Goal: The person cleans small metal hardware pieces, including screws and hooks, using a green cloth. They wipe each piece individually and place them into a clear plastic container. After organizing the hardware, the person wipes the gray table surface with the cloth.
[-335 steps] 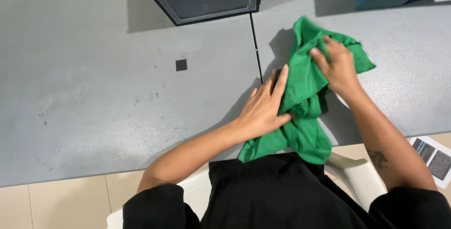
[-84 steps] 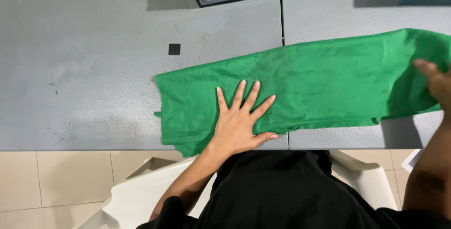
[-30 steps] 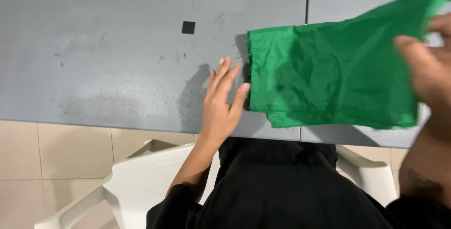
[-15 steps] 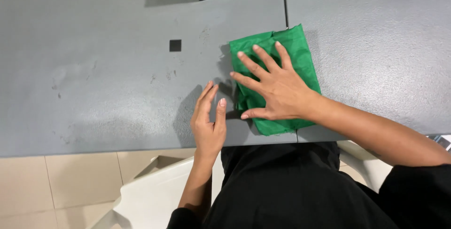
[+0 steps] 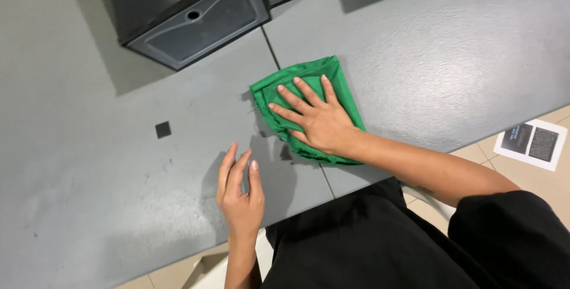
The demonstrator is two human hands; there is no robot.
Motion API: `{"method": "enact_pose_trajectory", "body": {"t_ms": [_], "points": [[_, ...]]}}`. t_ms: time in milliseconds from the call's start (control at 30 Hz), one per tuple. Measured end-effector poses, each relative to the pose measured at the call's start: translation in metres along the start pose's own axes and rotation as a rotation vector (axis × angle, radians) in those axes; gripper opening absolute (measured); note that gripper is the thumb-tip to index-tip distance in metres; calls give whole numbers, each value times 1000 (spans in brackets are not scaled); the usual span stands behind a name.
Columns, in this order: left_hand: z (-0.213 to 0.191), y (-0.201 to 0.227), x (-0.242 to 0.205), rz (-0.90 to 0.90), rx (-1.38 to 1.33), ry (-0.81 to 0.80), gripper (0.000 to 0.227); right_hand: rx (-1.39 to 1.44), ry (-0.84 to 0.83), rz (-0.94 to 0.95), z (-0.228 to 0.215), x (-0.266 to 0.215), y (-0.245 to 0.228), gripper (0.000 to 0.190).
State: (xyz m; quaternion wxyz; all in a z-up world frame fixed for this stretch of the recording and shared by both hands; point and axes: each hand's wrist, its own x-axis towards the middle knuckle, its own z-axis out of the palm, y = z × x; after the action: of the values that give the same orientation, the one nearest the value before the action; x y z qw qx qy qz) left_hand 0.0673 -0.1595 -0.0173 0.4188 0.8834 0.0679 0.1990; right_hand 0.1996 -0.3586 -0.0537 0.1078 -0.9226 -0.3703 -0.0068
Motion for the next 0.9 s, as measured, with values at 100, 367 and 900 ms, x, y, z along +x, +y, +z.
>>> {"method": "enact_pose_trajectory", "body": {"t_ms": [100,367,900], "points": [[7,1,-1,39,28,9,21,-38,50,40,-3,-20,36,73],[33,14,10,63,34,-121,18,-155,73,226,-15,-69,110,71],[115,46,11,292,29,-222,18,-247,99,656,-27,-198,355,66]]}}
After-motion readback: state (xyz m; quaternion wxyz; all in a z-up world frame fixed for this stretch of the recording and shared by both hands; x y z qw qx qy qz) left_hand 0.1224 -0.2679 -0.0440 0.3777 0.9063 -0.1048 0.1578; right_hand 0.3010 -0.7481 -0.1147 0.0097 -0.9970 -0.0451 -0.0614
